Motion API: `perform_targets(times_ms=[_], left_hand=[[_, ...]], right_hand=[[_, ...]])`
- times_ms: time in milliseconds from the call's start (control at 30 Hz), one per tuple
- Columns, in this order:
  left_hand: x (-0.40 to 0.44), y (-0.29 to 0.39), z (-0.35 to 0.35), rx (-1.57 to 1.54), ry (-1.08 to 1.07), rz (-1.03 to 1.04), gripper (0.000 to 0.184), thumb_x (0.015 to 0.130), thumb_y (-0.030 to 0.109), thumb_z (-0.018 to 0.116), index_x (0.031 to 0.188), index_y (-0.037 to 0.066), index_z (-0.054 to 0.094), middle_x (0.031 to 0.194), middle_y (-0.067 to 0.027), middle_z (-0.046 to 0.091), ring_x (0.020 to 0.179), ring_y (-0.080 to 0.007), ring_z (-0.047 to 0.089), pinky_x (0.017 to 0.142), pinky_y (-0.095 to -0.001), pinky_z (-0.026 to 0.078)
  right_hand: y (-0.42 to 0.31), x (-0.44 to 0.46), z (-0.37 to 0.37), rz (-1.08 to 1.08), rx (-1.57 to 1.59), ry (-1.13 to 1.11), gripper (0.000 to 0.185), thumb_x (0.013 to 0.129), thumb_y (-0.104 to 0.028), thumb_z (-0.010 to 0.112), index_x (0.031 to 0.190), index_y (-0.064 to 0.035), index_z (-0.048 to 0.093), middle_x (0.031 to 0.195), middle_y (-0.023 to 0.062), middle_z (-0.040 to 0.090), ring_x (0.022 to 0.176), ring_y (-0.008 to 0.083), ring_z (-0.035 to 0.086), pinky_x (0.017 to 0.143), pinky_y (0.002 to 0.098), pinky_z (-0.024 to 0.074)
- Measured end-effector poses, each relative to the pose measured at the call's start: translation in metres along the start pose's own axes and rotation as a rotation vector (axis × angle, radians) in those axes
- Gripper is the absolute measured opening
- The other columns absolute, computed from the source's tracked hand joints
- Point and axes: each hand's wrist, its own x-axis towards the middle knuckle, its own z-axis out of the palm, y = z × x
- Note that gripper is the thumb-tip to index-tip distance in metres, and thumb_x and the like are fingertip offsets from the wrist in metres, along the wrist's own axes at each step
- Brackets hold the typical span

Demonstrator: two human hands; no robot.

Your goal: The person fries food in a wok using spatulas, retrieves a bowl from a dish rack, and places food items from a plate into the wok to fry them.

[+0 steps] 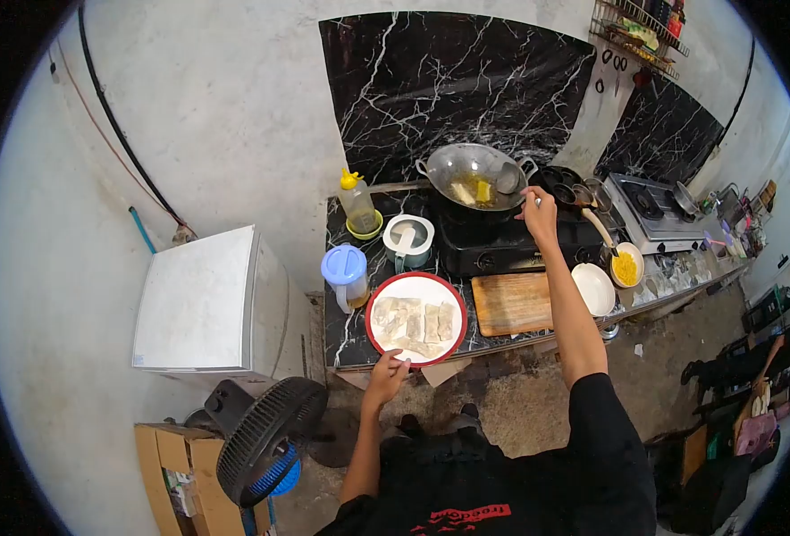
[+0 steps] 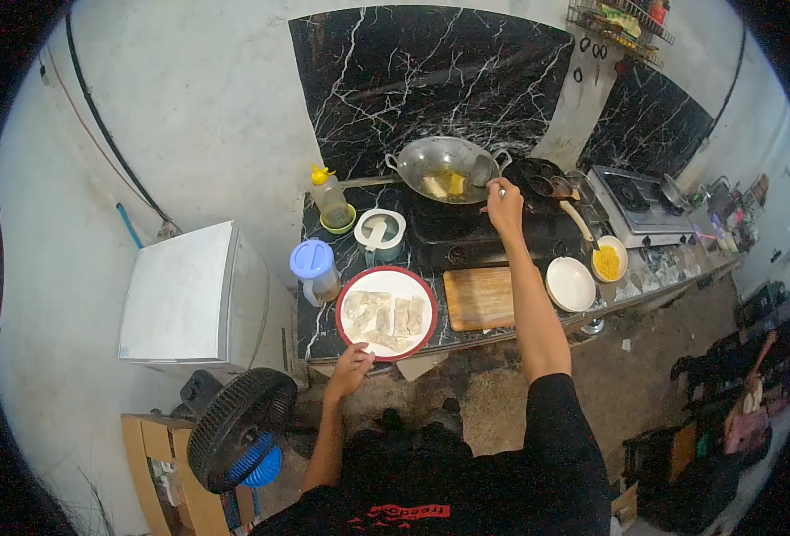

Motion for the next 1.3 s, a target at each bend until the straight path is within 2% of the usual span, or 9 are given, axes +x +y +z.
perform_targets(times_ms=[233,267,300,433,467,533,667,900,1300], left_hand=[[-0.002,0.007,-0.001,-0.012,0.008,-0.063,0.046,0.086,0.023,0.061,0.12,-0.003,0.043,0.093,-0.0133,0.061,0.082,-0.0153,0.059,0.069,-0.0263,0.047],[0.0,0.005,-0.001,-0.009,-0.005,-0.071,0.047,0.087,0.026,0.06,0.121,-0.002,0.043,0.096,-0.015,0.061,0.086,-0.0182,0.06,0.072,-0.0293,0.048],[0.0,0.002,-0.002,-0.005,-0.02,-0.08,0.048,0.087,0.028,0.059,0.122,-0.001,0.043,0.099,-0.0166,0.06,0.089,-0.0211,0.06,0.075,-0.0322,0.048],[0.003,-0.01,-0.004,-0.002,-0.039,-0.086,0.046,0.088,0.028,0.059,0.12,-0.001,0.045,0.098,-0.0159,0.061,0.087,-0.0204,0.061,0.075,-0.0317,0.048],[0.003,-0.013,-0.003,-0.006,-0.041,-0.066,0.045,0.088,0.027,0.059,0.12,-0.001,0.045,0.097,-0.0155,0.061,0.087,-0.0199,0.061,0.075,-0.0315,0.048],[0.003,-0.012,-0.002,-0.009,-0.042,-0.041,0.044,0.088,0.027,0.059,0.119,-0.001,0.046,0.097,-0.0152,0.062,0.086,-0.0194,0.061,0.075,-0.0312,0.048],[-0.004,-0.005,0.003,-0.009,-0.069,-0.041,0.044,0.088,0.028,0.059,0.119,-0.001,0.047,0.097,-0.0148,0.061,0.086,-0.0188,0.061,0.074,-0.0313,0.048],[-0.015,-0.004,0.008,-0.062,-0.046,-0.121,0.043,0.088,0.029,0.059,0.116,-0.002,0.05,0.097,-0.0159,0.062,0.084,-0.0205,0.062,0.073,-0.0308,0.048],[-0.027,0.015,0.018,-0.132,-0.026,-0.133,0.041,0.088,0.024,0.058,0.118,-0.002,0.047,0.098,-0.0155,0.062,0.084,-0.0179,0.061,0.074,-0.029,0.048]], right_hand=[[-0.009,-0.019,-0.013,-0.036,0.139,0.056,0.024,0.091,-0.012,0.042,0.09,0.0042,0.06,0.063,0.0065,0.052,0.053,0.0121,0.054,0.05,0.0292,0.0525],[-0.009,-0.026,-0.014,-0.038,0.139,0.056,0.024,0.091,-0.012,0.042,0.09,0.0042,0.06,0.063,0.0065,0.052,0.053,0.0121,0.054,0.05,0.0292,0.0525],[-0.009,-0.036,-0.015,-0.049,0.259,0.093,0.023,0.092,-0.012,0.041,0.091,0.0032,0.059,0.064,0.0059,0.051,0.053,0.0116,0.053,0.051,0.0296,0.0529],[-0.013,-0.085,-0.006,-0.013,0.617,0.267,0.021,0.094,-0.01,0.038,0.094,0.0012,0.056,0.067,0.0055,0.051,0.054,0.0113,0.05,0.058,0.0312,0.0538],[-0.015,-0.096,-0.002,-0.013,0.617,0.271,0.021,0.094,-0.01,0.038,0.094,0.0012,0.056,0.067,0.0055,0.051,0.054,0.0113,0.05,0.058,0.0312,0.0538],[-0.02,-0.111,0.006,0.106,0.833,0.395,0.021,0.094,-0.01,0.037,0.096,0.0018,0.054,0.07,0.0072,0.052,0.056,0.0122,0.051,0.063,0.0332,0.054],[-0.027,-0.129,0.024,0.129,0.933,0.494,0.021,0.093,-0.011,0.036,0.097,0.0018,0.051,0.073,0.0096,0.054,0.059,0.0144,0.051,0.071,0.0367,0.0534],[-0.038,-0.135,0.038,0.128,0.973,0.464,0.019,0.093,-0.012,0.038,0.097,0.0015,0.051,0.075,0.0095,0.054,0.06,0.0143,0.051,0.073,0.0363,0.0529],[-0.064,-0.167,0.018,0.181,1.2,0.601,0.022,0.093,-0.018,0.038,0.1,-0.0005,0.049,0.077,0.0087,0.051,0.065,0.0147,0.05,0.073,0.0365,0.0508]])
